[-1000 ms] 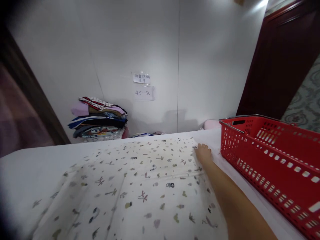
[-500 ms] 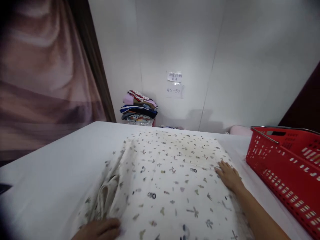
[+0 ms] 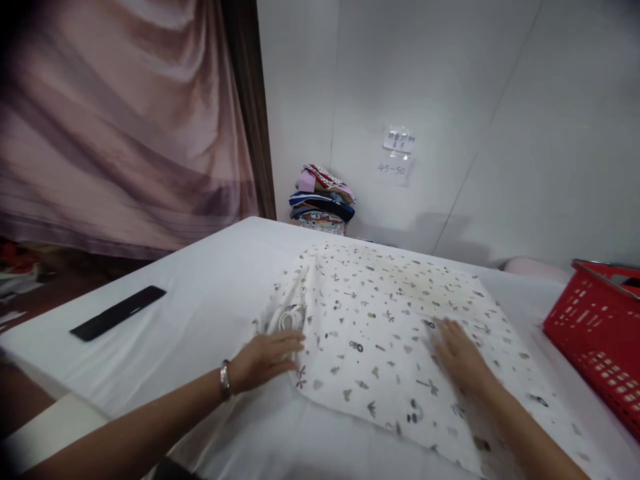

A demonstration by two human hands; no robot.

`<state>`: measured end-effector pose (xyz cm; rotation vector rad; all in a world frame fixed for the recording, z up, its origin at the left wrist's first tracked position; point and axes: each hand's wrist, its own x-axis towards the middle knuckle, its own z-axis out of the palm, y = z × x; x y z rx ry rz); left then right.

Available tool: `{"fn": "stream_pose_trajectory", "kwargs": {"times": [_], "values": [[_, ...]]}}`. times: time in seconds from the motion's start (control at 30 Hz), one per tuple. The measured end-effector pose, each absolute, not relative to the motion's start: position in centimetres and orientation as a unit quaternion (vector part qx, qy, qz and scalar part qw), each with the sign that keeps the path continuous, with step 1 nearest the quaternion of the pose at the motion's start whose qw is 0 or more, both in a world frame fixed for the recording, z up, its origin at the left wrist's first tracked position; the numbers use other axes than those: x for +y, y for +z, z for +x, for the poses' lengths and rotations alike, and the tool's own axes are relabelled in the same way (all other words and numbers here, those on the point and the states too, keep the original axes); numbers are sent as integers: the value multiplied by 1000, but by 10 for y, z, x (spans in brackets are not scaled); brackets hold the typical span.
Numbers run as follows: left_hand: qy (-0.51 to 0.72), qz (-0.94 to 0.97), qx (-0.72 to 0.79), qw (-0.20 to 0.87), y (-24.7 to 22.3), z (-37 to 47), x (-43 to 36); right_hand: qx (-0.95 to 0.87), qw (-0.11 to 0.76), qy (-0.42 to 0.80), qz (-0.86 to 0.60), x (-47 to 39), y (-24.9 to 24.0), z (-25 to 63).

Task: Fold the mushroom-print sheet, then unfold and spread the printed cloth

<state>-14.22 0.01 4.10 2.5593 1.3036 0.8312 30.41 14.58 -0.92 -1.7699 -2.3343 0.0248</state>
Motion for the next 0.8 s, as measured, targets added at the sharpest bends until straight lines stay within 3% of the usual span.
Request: {"fn": "stream_pose_trajectory", "kwargs": {"times": [0.13, 0.33, 0.53, 0.8], "values": [[481, 701, 514, 112, 62, -175, 12, -888, 139, 140, -416, 88, 13, 202], [645, 426, 606, 188, 78, -220, 28, -943, 195, 187, -194, 31, 35, 78], [717, 342, 551, 254, 77, -240, 34, -915, 247, 167, -272, 41, 37, 5], [720, 348, 512, 315, 74, -240, 32, -923, 177, 143, -311, 76, 54, -71]]}}
